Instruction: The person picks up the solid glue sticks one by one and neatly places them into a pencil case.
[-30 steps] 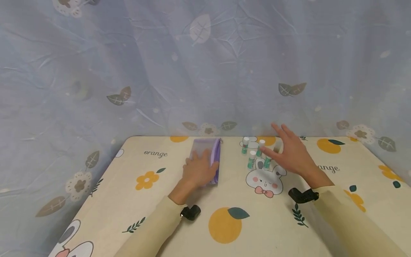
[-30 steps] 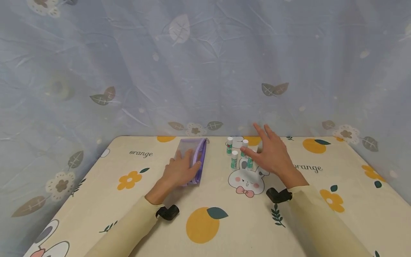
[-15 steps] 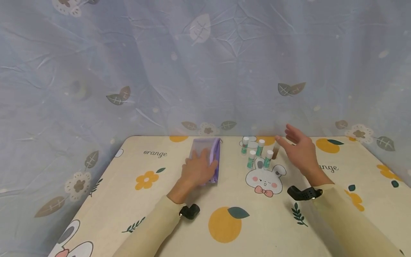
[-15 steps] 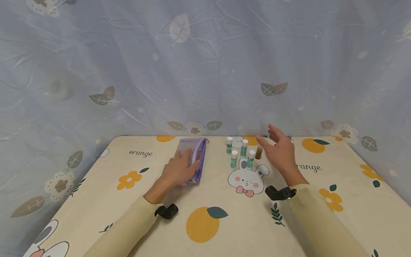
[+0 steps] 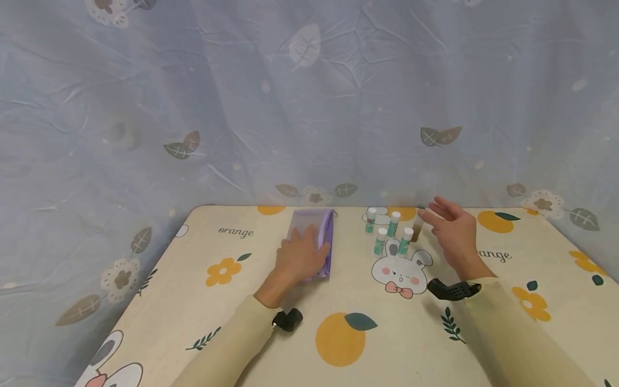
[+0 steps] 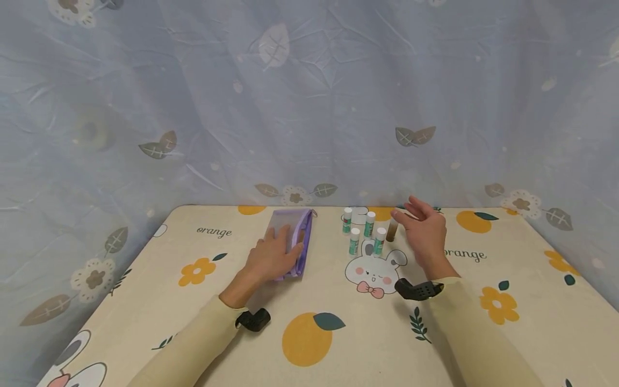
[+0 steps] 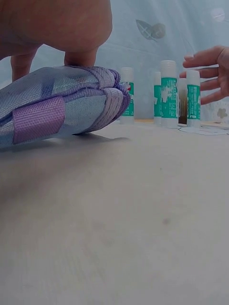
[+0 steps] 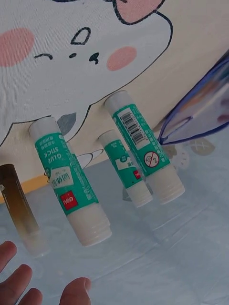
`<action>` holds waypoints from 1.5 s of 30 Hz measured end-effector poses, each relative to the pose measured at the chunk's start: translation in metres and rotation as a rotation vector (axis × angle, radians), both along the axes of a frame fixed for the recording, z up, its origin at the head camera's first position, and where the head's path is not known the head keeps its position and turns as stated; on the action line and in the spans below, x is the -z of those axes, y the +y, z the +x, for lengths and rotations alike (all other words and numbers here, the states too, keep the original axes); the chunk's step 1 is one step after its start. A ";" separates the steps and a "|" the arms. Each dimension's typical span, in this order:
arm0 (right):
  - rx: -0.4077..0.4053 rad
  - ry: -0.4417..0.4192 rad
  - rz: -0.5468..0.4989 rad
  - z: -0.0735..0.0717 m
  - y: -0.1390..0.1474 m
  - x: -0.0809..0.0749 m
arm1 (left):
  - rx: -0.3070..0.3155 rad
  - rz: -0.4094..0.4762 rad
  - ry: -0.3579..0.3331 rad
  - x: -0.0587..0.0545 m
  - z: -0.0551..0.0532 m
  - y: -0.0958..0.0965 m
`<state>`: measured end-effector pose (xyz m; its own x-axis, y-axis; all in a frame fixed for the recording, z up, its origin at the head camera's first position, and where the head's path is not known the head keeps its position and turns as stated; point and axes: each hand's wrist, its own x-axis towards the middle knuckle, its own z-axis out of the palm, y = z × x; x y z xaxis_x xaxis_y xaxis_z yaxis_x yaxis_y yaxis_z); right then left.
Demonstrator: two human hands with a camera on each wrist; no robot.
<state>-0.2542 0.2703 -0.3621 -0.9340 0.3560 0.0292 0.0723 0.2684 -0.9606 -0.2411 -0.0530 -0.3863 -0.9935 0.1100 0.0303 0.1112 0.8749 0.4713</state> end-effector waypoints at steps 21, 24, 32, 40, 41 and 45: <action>0.035 -0.115 0.093 -0.010 -0.007 0.030 | 0.006 0.027 0.006 0.000 0.000 -0.001; 0.045 -0.127 0.087 -0.010 -0.007 0.033 | 0.007 0.030 0.004 0.000 0.000 -0.001; 0.047 -0.156 0.084 -0.012 -0.007 0.041 | 0.005 0.027 0.004 0.001 0.000 -0.001; 0.049 -0.162 0.103 -0.014 -0.007 0.045 | 0.007 0.029 -0.001 0.000 0.001 -0.001; 0.049 -0.164 0.102 -0.014 -0.007 0.045 | 0.007 0.028 -0.001 -0.001 0.001 -0.001; 0.049 -0.168 0.089 -0.016 -0.007 0.047 | 0.003 0.022 -0.002 -0.001 0.002 -0.001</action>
